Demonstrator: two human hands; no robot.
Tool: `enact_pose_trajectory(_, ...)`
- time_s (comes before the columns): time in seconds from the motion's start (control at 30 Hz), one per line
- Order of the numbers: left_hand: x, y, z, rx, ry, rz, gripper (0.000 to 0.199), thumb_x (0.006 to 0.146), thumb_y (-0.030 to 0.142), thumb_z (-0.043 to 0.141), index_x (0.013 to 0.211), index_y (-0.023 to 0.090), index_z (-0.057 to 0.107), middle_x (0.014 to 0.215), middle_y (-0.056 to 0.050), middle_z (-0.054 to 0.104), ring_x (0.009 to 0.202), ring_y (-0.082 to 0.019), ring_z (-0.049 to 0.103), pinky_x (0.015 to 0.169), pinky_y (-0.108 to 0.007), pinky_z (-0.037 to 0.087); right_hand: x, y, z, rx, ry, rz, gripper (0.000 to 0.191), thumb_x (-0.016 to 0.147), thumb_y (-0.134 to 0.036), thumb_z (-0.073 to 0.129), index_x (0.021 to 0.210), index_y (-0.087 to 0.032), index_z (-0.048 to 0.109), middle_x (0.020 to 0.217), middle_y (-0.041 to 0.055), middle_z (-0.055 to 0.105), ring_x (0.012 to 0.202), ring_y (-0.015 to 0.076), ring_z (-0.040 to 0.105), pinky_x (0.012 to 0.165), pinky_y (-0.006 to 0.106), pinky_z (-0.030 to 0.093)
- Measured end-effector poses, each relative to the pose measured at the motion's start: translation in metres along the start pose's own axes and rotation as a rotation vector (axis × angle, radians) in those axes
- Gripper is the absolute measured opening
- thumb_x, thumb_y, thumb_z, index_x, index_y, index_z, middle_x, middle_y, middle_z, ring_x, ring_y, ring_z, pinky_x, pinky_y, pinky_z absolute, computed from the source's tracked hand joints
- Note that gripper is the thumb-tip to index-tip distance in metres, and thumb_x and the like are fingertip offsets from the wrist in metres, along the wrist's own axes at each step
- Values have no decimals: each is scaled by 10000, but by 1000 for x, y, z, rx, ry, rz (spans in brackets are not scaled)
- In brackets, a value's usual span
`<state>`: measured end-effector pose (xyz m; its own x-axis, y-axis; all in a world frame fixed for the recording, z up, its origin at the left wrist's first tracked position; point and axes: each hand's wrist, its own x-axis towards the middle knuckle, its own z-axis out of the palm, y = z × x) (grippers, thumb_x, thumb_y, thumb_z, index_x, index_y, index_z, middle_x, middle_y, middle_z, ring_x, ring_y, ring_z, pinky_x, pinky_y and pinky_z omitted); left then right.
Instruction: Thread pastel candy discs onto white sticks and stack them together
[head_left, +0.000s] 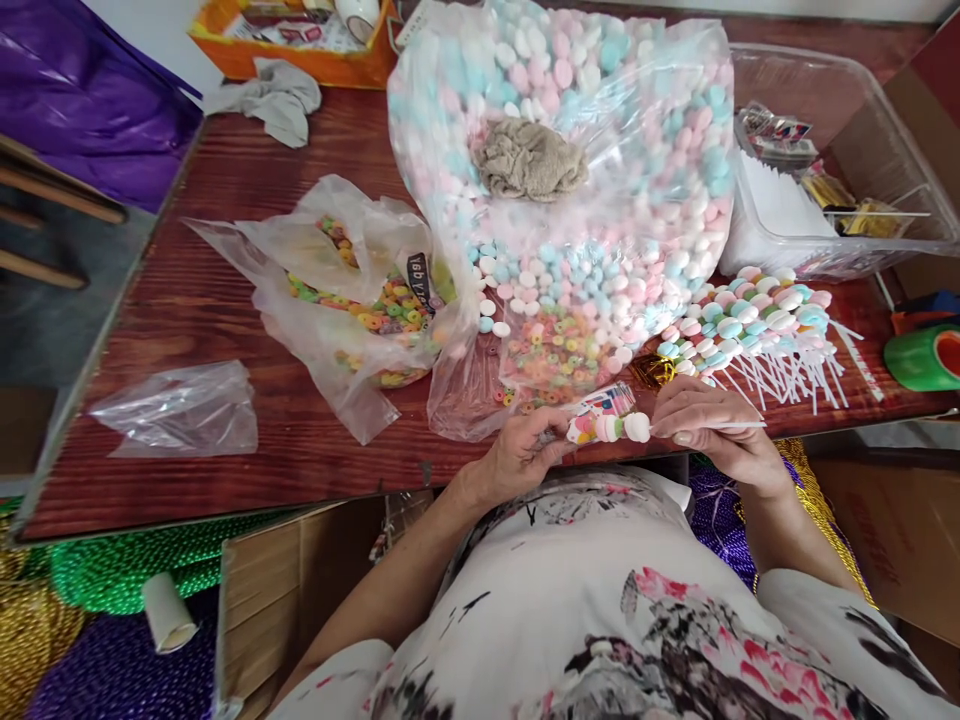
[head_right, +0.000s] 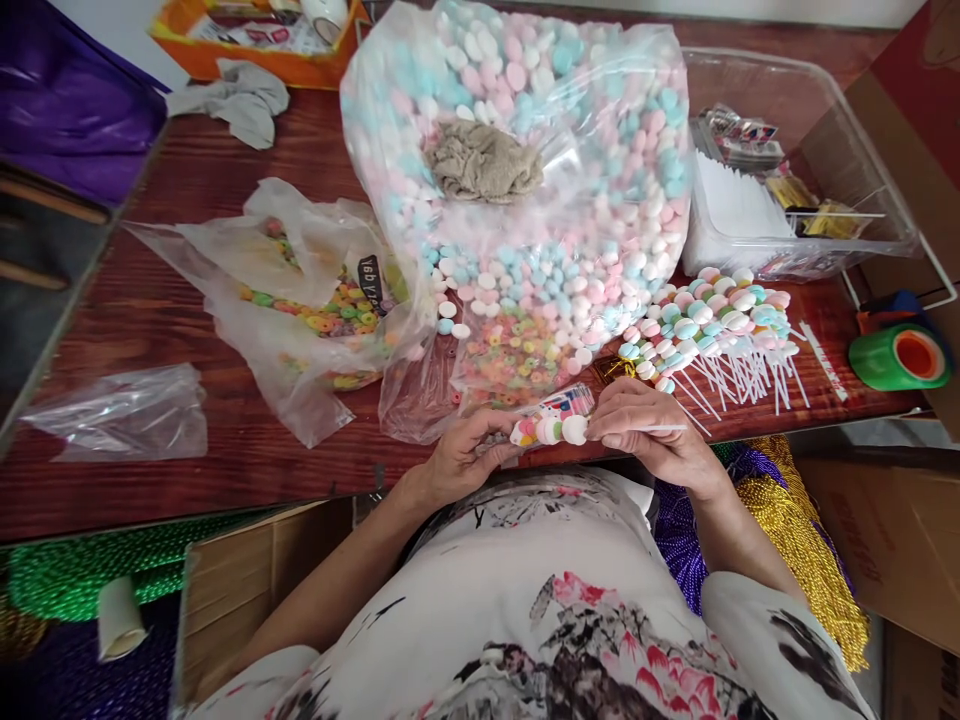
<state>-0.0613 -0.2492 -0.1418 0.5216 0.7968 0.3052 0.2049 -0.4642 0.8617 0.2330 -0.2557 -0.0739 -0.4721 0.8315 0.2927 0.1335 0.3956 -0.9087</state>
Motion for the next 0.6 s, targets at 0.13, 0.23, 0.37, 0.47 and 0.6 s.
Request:
enact_pose_trajectory(0.13, 1, 4, 5, 1, -81, -146, 457, 862, 366, 697, 1238, 157, 544, 1092, -102, 701, 919, -188, 668, 805, -299, 527, 4, 1, 4, 73, -5, 5, 202, 926, -214, 605, 1035, -269, 766, 928, 46, 767, 903, 213, 659, 884, 425, 515)
enact_pose_trajectory(0.23, 7, 12, 8, 63, -158, -173, 376, 842, 438, 708, 1058, 140, 633, 990, -92, 701, 888, -202, 639, 819, -320, 499, 7, 1, 6, 121, -30, -36, 184, 928, -223, 606, 1007, -260, 767, 915, 44, 774, 899, 215, 669, 922, 446, 504)
enact_pose_trajectory(0.37, 16, 21, 9, 54, -221, -224, 292, 872, 427, 669, 830, 143, 619, 792, -22, 653, 707, -143, 571, 687, -255, 446, 10, -3, 5, 62, -72, -49, 187, 914, -191, 625, 1019, -262, 762, 926, 36, 777, 908, 206, 667, 939, 443, 490)
enact_pose_trajectory(0.47, 19, 23, 9, 191, -245, -194, 219, 889, 361, 636, 861, 146, 608, 818, -33, 661, 717, -154, 579, 671, -255, 432, 12, -4, 5, 86, -79, -14, 173, 911, -218, 636, 1010, -266, 769, 916, 37, 770, 905, 209, 659, 915, 435, 495)
enact_pose_trajectory(0.6, 20, 22, 12, 577, -220, -62, 135, 880, 266, 571, 892, 137, 610, 853, -96, 669, 801, -224, 615, 706, -311, 440, 13, 3, 18, 293, 115, 112, 151, 913, -282, 639, 945, -273, 787, 837, 35, 745, 868, 211, 652, 812, 389, 512)
